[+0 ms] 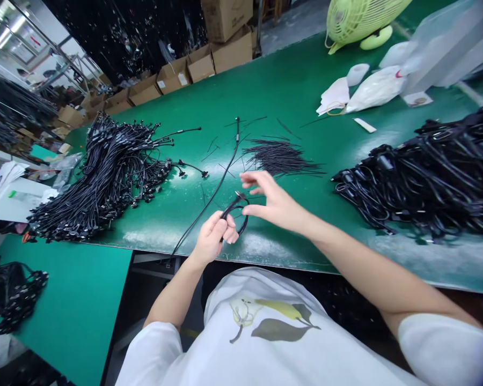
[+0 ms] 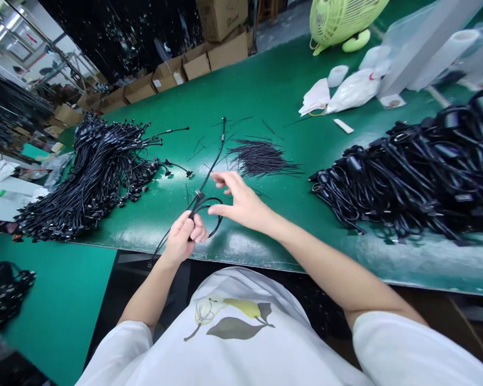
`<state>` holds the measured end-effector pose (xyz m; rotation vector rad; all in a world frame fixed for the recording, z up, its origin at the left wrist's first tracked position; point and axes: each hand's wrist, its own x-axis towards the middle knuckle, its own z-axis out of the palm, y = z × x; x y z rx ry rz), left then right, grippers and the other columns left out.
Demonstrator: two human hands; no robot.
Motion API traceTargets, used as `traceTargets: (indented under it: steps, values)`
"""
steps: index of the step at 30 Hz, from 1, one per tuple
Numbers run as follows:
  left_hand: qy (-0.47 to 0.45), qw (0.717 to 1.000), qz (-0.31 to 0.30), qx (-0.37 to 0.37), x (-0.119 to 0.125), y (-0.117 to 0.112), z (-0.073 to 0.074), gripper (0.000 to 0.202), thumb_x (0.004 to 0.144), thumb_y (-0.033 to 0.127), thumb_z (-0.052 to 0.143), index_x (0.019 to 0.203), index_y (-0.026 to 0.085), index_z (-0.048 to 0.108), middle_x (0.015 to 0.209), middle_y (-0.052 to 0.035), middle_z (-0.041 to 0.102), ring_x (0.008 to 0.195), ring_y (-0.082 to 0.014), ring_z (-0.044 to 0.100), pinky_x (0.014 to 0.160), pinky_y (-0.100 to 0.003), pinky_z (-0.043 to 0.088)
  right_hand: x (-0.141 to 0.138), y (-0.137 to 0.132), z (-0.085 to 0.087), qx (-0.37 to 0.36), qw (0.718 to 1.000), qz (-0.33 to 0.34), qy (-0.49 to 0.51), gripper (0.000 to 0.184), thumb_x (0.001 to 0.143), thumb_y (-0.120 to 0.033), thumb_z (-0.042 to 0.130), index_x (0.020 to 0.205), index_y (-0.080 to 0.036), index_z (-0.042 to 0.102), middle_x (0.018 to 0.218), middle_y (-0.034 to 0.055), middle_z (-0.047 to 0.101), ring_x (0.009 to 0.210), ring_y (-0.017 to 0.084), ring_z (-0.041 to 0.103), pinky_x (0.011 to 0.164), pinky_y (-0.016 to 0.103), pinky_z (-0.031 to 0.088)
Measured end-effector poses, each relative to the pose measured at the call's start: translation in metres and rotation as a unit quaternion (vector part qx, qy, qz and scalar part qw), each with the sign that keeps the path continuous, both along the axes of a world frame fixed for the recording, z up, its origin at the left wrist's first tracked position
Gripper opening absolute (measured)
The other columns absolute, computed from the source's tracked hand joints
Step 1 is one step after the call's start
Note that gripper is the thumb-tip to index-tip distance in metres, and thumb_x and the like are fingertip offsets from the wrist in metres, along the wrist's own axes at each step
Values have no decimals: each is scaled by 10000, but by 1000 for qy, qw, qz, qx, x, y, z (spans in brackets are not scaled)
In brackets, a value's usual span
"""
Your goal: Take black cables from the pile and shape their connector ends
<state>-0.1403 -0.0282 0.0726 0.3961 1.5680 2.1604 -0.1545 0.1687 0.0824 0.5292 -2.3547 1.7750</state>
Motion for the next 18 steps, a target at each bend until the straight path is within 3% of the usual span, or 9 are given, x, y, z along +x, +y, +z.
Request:
traceTargets:
  steps: [2,5,8,10,12,14,16,18]
  values:
    - [-43,998,15,30,0,6,-2,355,867,520,582,828,167,598,578,32,473,533,-106,479,600,-257,426,2,-12,-19,-77,993,-27,-83,302,847,-488,589,858,-186,589,740,5,574,673,139,544,613,258,426]
    - [-84,996,-9,21,3,15,-8,463,850,591,557,786,140,639,727,-49,593,745,-162,592,774,-302,475,7,-27,-36,-210,961,-57,-174,307,888,-463,531,759,-185,546,549,-61,390,468,79,340,457,219,277]
    - [-106,989,53,85,4,19,-12,437,874,546,551,699,148,590,661,-2,495,699,-126,542,815,-295,472,10,-34,-37,-297,937,-41,-178,333,819,-483,642,721,-173,568,602,-47,421,487,70,357,455,216,291]
    - [-131,975,109,144,4,18,-10,368,906,466,547,710,155,556,634,33,404,605,-87,457,720,-250,465,12,-39,-34,-336,925,-25,-173,395,788,-521,680,672,-169,544,688,-12,485,606,92,471,546,218,392]
    - [-167,963,116,179,5,16,-5,303,917,413,553,756,157,550,648,40,382,579,-74,421,636,-217,436,14,-46,-32,-398,896,-16,-199,483,767,-596,680,646,-176,474,689,-15,462,640,98,480,581,217,426]
    - [-192,959,97,183,8,13,0,260,913,390,570,792,160,550,668,36,409,598,-75,451,655,-224,448,16,-53,-32,-442,863,-19,-244,556,747,-676,655,644,-188,410,610,-53,362,521,69,365,475,197,364]
    - [-191,966,92,149,11,11,0,230,903,377,591,818,166,558,685,29,459,649,-91,520,738,-259,478,17,-56,-33,-445,855,-36,-264,588,722,-706,660,640,-191,389,568,-80,283,454,47,230,390,183,247]
    - [-186,973,97,95,13,9,-3,236,893,394,601,847,163,580,726,7,536,745,-127,601,806,-296,489,17,-55,-33,-447,853,-61,-261,584,706,-691,688,641,-185,405,566,-83,278,442,36,193,371,178,195]
